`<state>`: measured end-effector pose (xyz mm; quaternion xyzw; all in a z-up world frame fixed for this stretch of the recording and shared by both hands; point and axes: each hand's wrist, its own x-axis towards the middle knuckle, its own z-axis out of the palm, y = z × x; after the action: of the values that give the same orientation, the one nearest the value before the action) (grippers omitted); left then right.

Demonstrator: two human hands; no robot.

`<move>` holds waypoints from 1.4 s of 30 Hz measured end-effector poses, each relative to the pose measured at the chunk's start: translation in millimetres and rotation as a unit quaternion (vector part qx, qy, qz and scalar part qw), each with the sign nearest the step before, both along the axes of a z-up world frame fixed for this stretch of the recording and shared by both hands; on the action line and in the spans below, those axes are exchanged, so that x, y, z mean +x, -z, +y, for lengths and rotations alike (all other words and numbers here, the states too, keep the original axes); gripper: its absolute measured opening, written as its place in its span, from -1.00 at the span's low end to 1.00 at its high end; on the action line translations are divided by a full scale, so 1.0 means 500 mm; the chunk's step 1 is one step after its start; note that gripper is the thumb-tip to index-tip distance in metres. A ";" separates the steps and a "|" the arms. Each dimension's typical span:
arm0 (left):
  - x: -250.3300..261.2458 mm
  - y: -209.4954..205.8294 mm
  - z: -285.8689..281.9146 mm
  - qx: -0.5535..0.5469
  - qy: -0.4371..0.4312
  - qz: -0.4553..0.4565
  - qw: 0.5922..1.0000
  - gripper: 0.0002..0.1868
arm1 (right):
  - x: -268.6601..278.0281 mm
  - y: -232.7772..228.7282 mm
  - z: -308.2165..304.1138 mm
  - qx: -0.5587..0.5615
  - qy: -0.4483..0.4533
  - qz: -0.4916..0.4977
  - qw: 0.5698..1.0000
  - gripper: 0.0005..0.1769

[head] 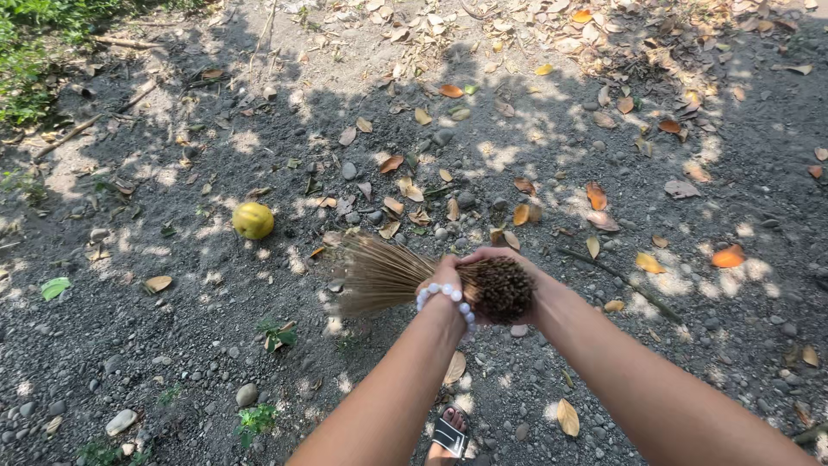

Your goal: The person reassembles a handheld broom by gathering the loose straw bristles and securing them together with a black band.

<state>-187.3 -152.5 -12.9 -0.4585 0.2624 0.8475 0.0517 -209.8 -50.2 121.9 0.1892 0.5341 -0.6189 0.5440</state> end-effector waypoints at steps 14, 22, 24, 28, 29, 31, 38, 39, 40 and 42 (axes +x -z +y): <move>-0.031 -0.005 0.002 0.154 0.065 0.143 0.976 -0.61 | 0.003 -0.005 0.012 -0.036 0.027 0.084 0.995 -0.75; -0.025 0.032 0.017 0.077 -0.003 0.052 0.996 -0.70 | -0.014 0.007 0.024 -0.017 0.010 0.045 0.999 -0.73; -0.037 0.053 0.002 0.174 0.088 0.105 0.975 -0.69 | -0.004 0.012 0.006 0.063 0.028 0.043 0.997 -0.75; -0.033 0.062 -0.039 0.086 0.159 0.297 0.938 -0.88 | 0.027 0.018 -0.035 0.013 0.166 0.059 0.984 -0.79; -0.028 0.051 -0.051 0.077 0.187 0.299 0.932 -0.87 | 0.030 0.015 -0.046 0.031 0.187 0.091 0.978 -0.79; -0.040 0.025 -0.070 0.107 0.218 0.285 0.927 -0.84 | 0.030 0.001 -0.069 0.065 0.231 0.154 0.959 -0.79; -0.094 -0.027 -0.199 -0.016 0.103 0.149 0.983 -0.66 | -0.025 -0.034 -0.172 -0.040 0.088 0.072 0.993 -0.62; -0.082 -0.033 -0.241 -0.074 0.070 0.118 0.988 -0.62 | -0.039 -0.021 -0.211 -0.067 0.070 0.063 0.993 -0.61; -0.075 -0.037 -0.283 -0.150 0.026 0.075 0.986 -0.58 | -0.052 -0.007 -0.252 -0.095 0.051 0.054 0.993 -0.60; -0.052 -0.034 -0.362 -0.299 -0.060 -0.014 0.952 -0.50 | -0.057 0.033 -0.343 -0.148 -0.001 0.010 0.989 -0.62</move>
<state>-213.3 -333.5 4.3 -0.4800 0.4747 0.7254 -0.1346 -238.4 -221.9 105.5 0.1002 0.4425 -0.6922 0.5612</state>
